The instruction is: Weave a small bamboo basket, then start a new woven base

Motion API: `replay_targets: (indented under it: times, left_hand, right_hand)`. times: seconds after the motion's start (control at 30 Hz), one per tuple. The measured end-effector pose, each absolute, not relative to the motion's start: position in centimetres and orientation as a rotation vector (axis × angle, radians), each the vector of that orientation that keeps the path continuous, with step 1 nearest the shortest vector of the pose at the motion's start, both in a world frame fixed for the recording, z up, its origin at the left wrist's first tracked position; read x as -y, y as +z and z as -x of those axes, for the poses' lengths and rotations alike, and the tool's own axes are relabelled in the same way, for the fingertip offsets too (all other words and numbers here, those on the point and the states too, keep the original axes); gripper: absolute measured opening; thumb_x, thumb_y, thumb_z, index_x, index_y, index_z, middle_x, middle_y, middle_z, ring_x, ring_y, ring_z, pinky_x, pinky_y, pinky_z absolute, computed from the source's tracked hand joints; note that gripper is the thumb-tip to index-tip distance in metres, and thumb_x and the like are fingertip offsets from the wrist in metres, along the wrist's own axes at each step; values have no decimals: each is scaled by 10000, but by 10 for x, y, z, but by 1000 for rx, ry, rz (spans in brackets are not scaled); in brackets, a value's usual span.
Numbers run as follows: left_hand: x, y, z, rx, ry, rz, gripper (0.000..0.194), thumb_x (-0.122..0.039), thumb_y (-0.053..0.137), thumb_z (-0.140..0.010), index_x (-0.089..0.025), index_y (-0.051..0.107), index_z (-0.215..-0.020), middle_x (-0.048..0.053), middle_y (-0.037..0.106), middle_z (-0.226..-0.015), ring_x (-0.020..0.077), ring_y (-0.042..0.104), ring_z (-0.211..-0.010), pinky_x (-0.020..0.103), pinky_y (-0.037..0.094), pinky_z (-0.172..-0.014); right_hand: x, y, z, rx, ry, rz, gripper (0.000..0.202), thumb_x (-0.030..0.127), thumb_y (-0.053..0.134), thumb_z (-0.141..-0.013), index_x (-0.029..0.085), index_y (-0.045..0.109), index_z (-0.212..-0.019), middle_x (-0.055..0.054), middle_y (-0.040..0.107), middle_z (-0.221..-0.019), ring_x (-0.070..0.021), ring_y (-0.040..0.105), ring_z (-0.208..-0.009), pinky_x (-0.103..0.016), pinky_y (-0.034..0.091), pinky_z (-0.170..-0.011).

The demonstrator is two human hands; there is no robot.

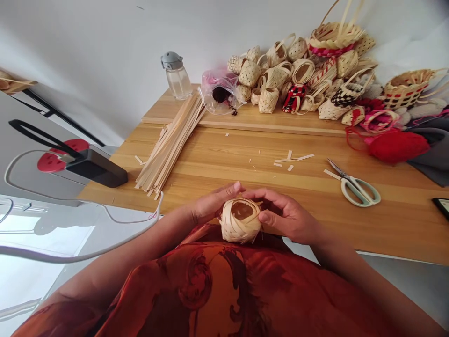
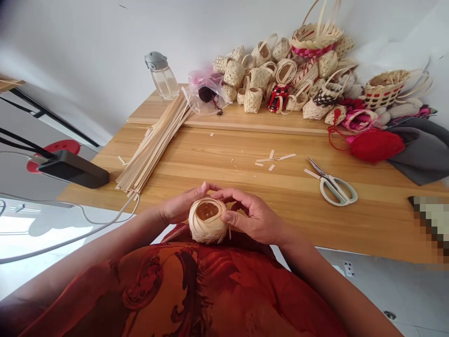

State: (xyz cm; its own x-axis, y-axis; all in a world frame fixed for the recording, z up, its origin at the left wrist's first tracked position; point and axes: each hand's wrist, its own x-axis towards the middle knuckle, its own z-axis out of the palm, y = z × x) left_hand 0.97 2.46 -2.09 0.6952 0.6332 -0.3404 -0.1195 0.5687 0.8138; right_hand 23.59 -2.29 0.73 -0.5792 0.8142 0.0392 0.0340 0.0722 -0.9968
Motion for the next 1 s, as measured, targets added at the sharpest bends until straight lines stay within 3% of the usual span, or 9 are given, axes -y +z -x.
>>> replay_targets:
  times: [0.13, 0.23, 0.33, 0.4, 0.57, 0.8, 0.9, 1.0]
  left_hand:
    - [-13, -18, -3, -743, 539, -858, 775, -785, 452, -823, -286, 399, -1415, 148, 604, -1246, 287, 643, -1037, 371, 529, -763]
    - [-2, -11, 3, -689, 598, -1072, 736, -611, 704, -776, -294, 451, -1390, 140, 535, -1369, 297, 579, -1173, 375, 512, -861]
    - [6, -3, 0, -710, 565, -1256, 783, -390, 852, -694, -269, 492, -1379, 115, 595, -1301, 274, 586, -1158, 392, 479, -955]
    - [8, -1, -5, -705, 546, -1305, 838, -343, 855, -695, -262, 463, -1430, 105, 621, -1277, 268, 599, -1145, 403, 464, -987]
    - [6, -3, -12, -670, 529, -1331, 926, -339, 844, -705, -232, 389, -1504, 101, 658, -1254, 261, 622, -1134, 403, 441, -1027]
    - [2, -3, -15, -713, 445, -1413, 964, -396, 865, -664, -216, 411, -1495, 81, 679, -1167, 258, 636, -1065, 387, 475, -963]
    - [1, -1, -16, -707, 453, -1426, 945, -385, 854, -681, -207, 410, -1495, 88, 667, -1188, 257, 626, -1085, 387, 469, -978]
    - [1, -1, -16, -690, 499, -1415, 927, -362, 825, -725, -228, 362, -1517, 91, 655, -1209, 248, 621, -1102, 386, 467, -988]
  right_hand:
    - [31, -5, -237, 1559, 1510, 994, 288, 396, 613, -935, 291, 617, -1202, -33, 674, -1109, -177, 624, -991, -302, 501, -867]
    - [34, -11, -239, 1552, 1423, 1083, 257, 389, 587, -952, 309, 649, -1188, -31, 676, -1125, -176, 620, -987, -301, 492, -852]
    - [31, -9, -244, 1665, 1348, 1048, 239, 384, 600, -943, 305, 695, -1148, -45, 665, -1134, -201, 603, -1036, -339, 469, -899]
    - [28, -6, -250, 1732, 1319, 1006, 219, 398, 624, -925, 301, 715, -1100, -45, 659, -1065, -207, 596, -1005, -351, 457, -892]
    - [23, -1, -258, 1807, 1343, 1033, 202, 462, 659, -884, 263, 690, -906, -22, 596, -861, -185, 545, -808, -329, 433, -749]
    - [23, 6, -249, 1782, 1435, 1133, 314, 477, 674, -855, 224, 578, -697, 3, 488, -737, -159, 460, -698, -303, 391, -666]
    - [21, 7, -251, 1764, 1447, 1162, 340, 506, 696, -829, 221, 585, -682, 4, 492, -720, -157, 457, -684, -299, 392, -651]
    - [18, 3, -259, 1744, 1447, 1114, 309, 537, 645, -865, 235, 669, -805, -16, 558, -776, -171, 507, -730, -317, 432, -699]
